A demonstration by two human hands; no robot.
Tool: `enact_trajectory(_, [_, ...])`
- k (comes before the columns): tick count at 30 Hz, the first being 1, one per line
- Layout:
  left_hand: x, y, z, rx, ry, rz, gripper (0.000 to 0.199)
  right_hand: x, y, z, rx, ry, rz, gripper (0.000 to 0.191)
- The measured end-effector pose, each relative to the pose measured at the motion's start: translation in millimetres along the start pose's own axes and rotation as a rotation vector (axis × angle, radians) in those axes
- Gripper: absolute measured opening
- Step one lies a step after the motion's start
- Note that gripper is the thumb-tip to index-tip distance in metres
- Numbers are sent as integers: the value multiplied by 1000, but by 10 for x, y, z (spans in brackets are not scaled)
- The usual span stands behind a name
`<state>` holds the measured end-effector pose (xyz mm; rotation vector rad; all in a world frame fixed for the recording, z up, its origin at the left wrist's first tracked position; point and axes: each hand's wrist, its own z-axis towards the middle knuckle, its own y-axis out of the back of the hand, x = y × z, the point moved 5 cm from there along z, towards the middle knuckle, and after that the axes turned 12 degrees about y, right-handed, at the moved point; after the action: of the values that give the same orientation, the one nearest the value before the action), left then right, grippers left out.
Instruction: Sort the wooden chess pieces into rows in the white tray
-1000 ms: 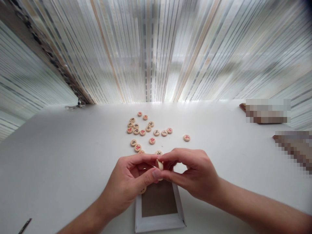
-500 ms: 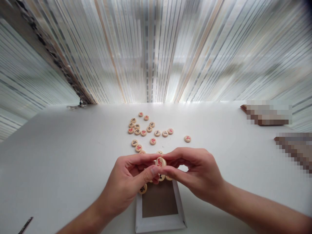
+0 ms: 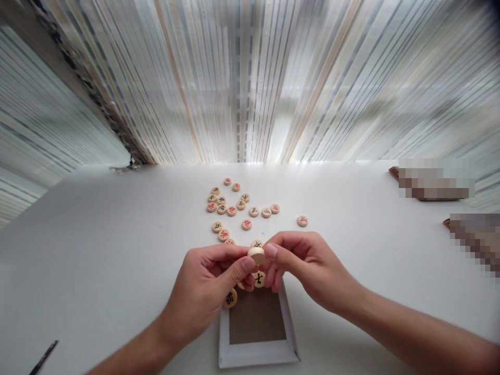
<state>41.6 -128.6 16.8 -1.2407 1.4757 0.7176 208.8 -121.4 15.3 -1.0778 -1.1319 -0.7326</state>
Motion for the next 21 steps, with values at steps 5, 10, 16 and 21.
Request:
enact_trajectory(5, [-27,-7,10,18,28,-24,22,-15,10,-14,-51,15,47,36])
enact_trajectory(10, [-9,-23,-4,43,13,-79,19,-3,2,1,-31,55,62,33])
enact_trajectory(16, [20,-16,-48,15,-88,-8,26,12,0,12,-9,6,101,38])
enact_trajectory(21, [-91,-23,-95,-36,-365,309,31,-25,-19,4,20,-61,130,37])
